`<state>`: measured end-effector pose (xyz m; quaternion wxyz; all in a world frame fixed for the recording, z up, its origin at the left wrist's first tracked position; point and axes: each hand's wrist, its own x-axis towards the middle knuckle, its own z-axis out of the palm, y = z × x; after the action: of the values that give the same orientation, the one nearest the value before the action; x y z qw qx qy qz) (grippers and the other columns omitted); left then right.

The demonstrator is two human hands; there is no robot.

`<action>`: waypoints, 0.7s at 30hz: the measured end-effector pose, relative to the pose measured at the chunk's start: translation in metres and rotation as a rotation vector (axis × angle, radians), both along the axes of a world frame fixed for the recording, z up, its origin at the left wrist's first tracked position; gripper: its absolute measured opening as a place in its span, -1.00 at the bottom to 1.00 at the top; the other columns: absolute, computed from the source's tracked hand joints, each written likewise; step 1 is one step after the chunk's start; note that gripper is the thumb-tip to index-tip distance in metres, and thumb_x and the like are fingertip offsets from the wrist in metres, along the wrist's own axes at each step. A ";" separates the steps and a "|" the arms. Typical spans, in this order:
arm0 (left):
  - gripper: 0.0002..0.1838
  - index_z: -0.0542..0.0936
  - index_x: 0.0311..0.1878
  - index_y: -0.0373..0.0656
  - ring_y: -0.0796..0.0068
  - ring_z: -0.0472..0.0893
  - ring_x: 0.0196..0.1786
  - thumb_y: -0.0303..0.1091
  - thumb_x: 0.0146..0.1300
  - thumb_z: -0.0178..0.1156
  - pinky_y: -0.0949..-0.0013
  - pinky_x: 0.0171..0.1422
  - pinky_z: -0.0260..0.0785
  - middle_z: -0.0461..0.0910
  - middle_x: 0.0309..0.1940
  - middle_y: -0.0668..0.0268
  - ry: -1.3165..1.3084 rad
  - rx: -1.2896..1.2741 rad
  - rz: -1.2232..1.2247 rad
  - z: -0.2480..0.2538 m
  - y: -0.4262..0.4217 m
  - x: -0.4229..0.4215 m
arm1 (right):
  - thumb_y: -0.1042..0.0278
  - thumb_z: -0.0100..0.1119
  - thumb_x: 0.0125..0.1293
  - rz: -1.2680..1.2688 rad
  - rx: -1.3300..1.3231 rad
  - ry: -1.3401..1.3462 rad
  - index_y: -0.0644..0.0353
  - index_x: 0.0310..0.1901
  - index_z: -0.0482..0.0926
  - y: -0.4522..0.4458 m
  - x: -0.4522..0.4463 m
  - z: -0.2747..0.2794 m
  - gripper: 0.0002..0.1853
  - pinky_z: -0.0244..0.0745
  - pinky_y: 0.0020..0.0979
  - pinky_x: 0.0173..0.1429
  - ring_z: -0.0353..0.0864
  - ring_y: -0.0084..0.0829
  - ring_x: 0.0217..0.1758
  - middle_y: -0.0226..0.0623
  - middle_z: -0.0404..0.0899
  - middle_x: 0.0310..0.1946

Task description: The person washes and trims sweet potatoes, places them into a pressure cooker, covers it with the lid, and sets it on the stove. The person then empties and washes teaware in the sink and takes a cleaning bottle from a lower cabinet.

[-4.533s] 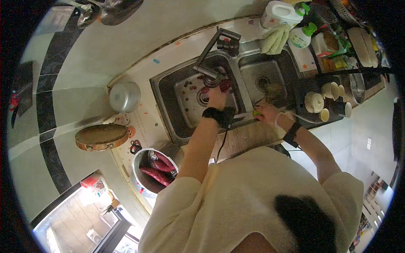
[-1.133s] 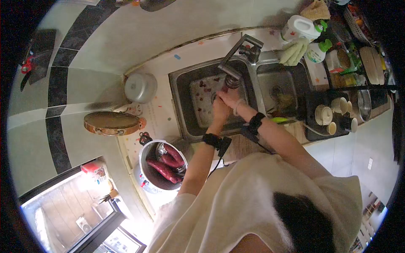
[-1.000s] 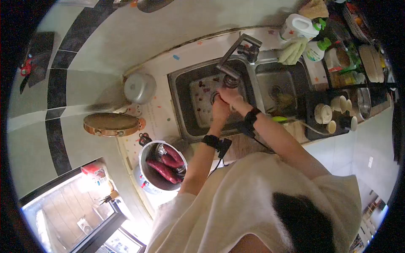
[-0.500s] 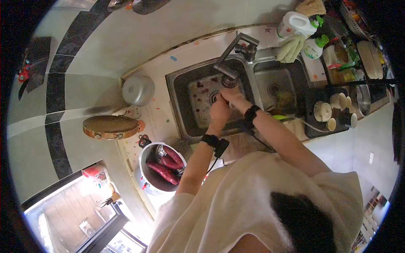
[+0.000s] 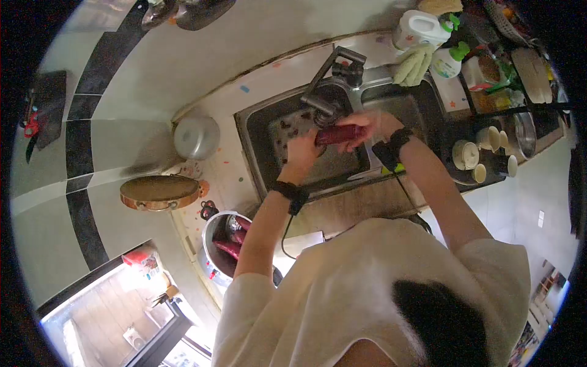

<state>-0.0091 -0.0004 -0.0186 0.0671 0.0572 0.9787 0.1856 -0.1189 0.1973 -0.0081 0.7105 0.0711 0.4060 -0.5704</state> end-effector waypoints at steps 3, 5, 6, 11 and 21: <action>-0.72 0.49 -0.25 -0.14 0.08 0.58 -0.37 -0.29 -0.06 0.22 0.08 -0.27 0.43 0.56 -0.48 0.09 0.106 -0.081 -0.147 -0.025 0.001 -0.025 | 0.23 0.16 0.16 0.365 -0.025 0.263 0.25 -0.26 0.47 0.000 0.004 -0.015 -0.75 0.49 -0.48 -0.43 0.57 -0.41 -0.46 -0.19 0.61 -0.38; -0.75 0.52 -0.30 -0.12 0.09 0.57 -0.36 -0.29 -0.10 0.23 0.11 -0.24 0.42 0.57 -0.47 0.13 0.410 -0.056 -0.284 -0.047 -0.001 -0.038 | 0.22 0.20 0.10 0.349 0.093 0.434 0.22 -0.29 0.49 0.000 0.005 -0.042 -0.75 0.45 -0.49 -0.48 0.56 -0.47 -0.49 -0.26 0.61 -0.43; -0.74 0.53 -0.30 -0.12 0.08 0.56 -0.38 -0.29 -0.11 0.23 0.13 -0.23 0.43 0.56 -0.47 0.14 0.425 -0.026 -0.373 -0.056 -0.001 -0.046 | 0.22 0.22 0.06 0.345 0.151 0.516 0.21 -0.30 0.50 0.001 0.004 -0.054 -0.75 0.43 -0.50 -0.50 0.55 -0.49 -0.51 -0.29 0.60 -0.46; -0.76 0.57 -0.30 -0.14 0.31 0.57 -0.34 -0.25 -0.03 0.25 0.30 -0.25 0.43 0.57 -0.37 0.23 -0.432 -0.020 -0.567 -0.045 -0.003 -0.061 | 0.38 0.17 -0.06 0.626 0.246 1.616 0.13 -0.32 0.54 -0.019 0.022 -0.006 -0.80 0.46 -0.27 -0.45 0.57 -0.25 -0.52 -0.21 0.57 -0.55; -0.72 0.50 -0.48 -0.18 0.54 0.49 -0.50 -0.13 -0.02 0.23 0.38 -0.46 0.32 0.44 -0.66 0.34 -1.021 0.517 -0.083 0.001 -0.010 -0.049 | 0.25 0.20 -0.14 0.854 0.125 1.940 0.12 -0.35 0.56 -0.034 0.017 -0.003 -0.75 0.54 -0.15 -0.31 0.59 -0.03 -0.33 -0.04 0.56 -0.41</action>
<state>-0.0585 -0.0101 -0.0175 0.5224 0.0133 0.7420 0.4200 -0.1020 0.1634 -0.0111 0.2189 -0.5264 0.8191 -0.0644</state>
